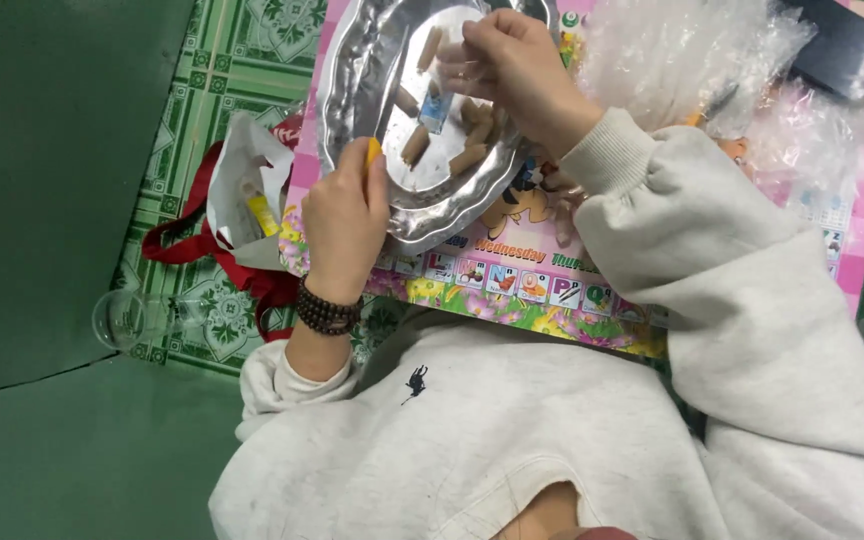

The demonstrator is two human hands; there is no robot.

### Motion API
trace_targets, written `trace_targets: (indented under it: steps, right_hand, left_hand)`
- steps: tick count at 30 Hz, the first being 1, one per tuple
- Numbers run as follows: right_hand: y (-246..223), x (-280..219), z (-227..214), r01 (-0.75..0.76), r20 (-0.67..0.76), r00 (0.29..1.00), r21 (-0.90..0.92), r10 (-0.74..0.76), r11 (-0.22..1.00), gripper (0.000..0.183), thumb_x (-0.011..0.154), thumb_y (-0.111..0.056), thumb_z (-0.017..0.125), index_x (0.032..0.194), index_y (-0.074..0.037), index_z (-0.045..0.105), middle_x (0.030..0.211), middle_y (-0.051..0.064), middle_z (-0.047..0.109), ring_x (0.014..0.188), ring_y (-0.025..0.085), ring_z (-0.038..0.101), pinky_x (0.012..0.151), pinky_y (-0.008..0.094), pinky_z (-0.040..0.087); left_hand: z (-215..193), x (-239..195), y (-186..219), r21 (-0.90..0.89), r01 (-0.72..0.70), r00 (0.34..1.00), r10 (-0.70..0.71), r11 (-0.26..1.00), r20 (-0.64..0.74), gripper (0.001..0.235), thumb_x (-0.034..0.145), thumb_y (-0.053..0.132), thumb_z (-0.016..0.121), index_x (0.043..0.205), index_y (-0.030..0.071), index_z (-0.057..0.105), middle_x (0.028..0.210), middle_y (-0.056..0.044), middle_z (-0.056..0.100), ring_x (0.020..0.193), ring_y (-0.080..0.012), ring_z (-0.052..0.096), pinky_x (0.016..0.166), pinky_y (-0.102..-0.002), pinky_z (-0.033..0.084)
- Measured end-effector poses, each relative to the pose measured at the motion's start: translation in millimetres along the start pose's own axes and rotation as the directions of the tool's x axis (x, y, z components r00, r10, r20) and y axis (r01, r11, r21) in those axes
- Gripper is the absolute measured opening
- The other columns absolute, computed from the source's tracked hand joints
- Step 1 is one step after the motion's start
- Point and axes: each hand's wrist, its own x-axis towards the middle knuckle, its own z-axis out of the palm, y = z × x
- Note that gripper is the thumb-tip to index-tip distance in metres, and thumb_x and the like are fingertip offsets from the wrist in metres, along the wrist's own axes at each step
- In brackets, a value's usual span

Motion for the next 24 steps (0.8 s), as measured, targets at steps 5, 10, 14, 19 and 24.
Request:
trace_targets:
  steps: [5,10,14,19,24]
  right_hand:
    - [2.5,8.9,1.2,0.0,0.017,1.0,-0.033,0.0,0.999,0.01,0.09,-0.017,0.055,0.087,-0.007,0.054,0.092,0.012,0.071,0.08,0.018,0.074,0.071,0.023,0.065]
    - [-13.8,3.2,5.3,0.089,0.027,0.996,-0.088,-0.087,0.992,0.011,0.091,-0.014,0.053,0.087,-0.005,0.052,0.097,0.013,0.068,0.073,0.017,0.071,0.064,0.019,0.063]
    - [-51.5,-47.4,-12.8,0.212,0.151,0.971,-0.175,-0.187,0.961,0.035,0.092,-0.024,0.051,0.114,0.002,0.055,0.115,0.017,0.062,0.105,0.024,0.069,0.092,0.027,0.06]
    - [-96.1,-160.1,-102.9,0.178,-0.099,0.976,-0.142,-0.193,0.974,0.016,0.102,-0.017,0.054,0.116,-0.011,0.062,0.108,0.0,0.066,0.095,0.009,0.067,0.092,0.021,0.059]
    - [-62.5,-225.3,-210.4,0.24,-0.065,0.867,-0.814,-0.494,0.528,0.016,0.1,-0.014,0.061,0.109,-0.001,0.064,0.109,0.012,0.065,0.095,0.021,0.064,0.091,0.03,0.055]
  left_hand:
    - [-3.5,-0.9,5.8,-0.103,-0.039,0.999,0.039,0.994,0.001,0.017,0.091,0.007,0.056,0.104,-0.002,0.061,0.058,-0.009,0.06,0.04,-0.018,0.049,0.039,-0.032,0.038]
    - [-0.4,1.9,-1.1,-0.067,-0.02,1.0,0.02,0.998,0.001,0.019,0.092,0.009,0.053,0.105,-0.003,0.06,0.059,-0.011,0.062,0.041,-0.0214,0.053,0.039,-0.034,0.04]
    - [-7.8,1.2,-5.3,-0.146,-0.037,0.998,0.03,0.989,-0.053,0.017,0.094,0.005,0.053,0.109,-0.003,0.058,0.064,-0.008,0.063,0.046,-0.0163,0.055,0.04,-0.029,0.039]
    - [-12.8,-0.8,-0.8,-0.275,-0.062,0.998,0.056,0.959,-0.03,0.016,0.097,0.0,0.055,0.111,-0.006,0.059,0.069,-0.006,0.061,0.049,-0.0114,0.046,0.044,-0.025,0.034]
    - [0.2,-4.2,2.5,-0.393,-0.028,0.996,-0.007,0.919,-0.087,0.015,0.104,0.009,0.054,0.114,0.0,0.06,0.064,-0.009,0.064,0.055,-0.0202,0.06,0.054,-0.027,0.048]
